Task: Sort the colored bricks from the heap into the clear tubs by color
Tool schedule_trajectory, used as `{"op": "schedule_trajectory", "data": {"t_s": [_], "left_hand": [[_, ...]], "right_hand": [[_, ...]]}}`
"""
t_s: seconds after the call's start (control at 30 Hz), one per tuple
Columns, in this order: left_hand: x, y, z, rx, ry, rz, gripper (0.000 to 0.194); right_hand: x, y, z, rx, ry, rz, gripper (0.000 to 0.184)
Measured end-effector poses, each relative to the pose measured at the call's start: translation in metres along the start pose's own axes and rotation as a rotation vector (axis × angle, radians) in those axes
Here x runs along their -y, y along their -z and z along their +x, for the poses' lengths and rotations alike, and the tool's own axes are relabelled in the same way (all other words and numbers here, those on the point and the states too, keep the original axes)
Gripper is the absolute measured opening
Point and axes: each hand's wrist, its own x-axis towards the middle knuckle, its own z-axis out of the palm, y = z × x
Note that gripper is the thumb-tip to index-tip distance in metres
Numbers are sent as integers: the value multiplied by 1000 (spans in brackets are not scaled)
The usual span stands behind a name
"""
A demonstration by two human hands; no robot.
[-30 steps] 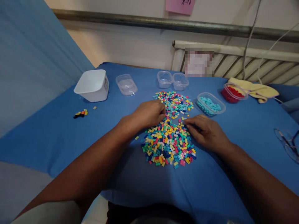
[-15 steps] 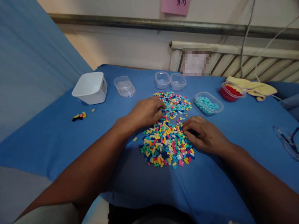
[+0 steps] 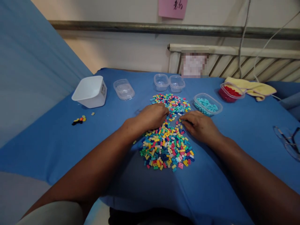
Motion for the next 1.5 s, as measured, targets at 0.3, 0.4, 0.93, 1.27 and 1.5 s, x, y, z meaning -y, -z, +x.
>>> {"op": "schedule_trajectory", "data": {"t_s": [0.3, 0.4, 0.93, 1.27, 1.5], "left_hand": [[18, 4, -11, -5, -94, -19, 26], [19, 3, -11, 20, -174, -43, 29], [-5, -2, 3, 16, -98, -61, 23], [-8, 8, -1, -11, -53, -78, 22], [-14, 15, 14, -163, -64, -292, 15]], "right_hand": [[12, 12, -6, -53, -27, -9, 25], [15, 16, -9, -63, -11, 60, 22], [17, 35, -18, -164, -81, 109, 16], [-34, 66, -14, -370, -347, -112, 24], [-52, 63, -15, -484, -380, -47, 30]]}}
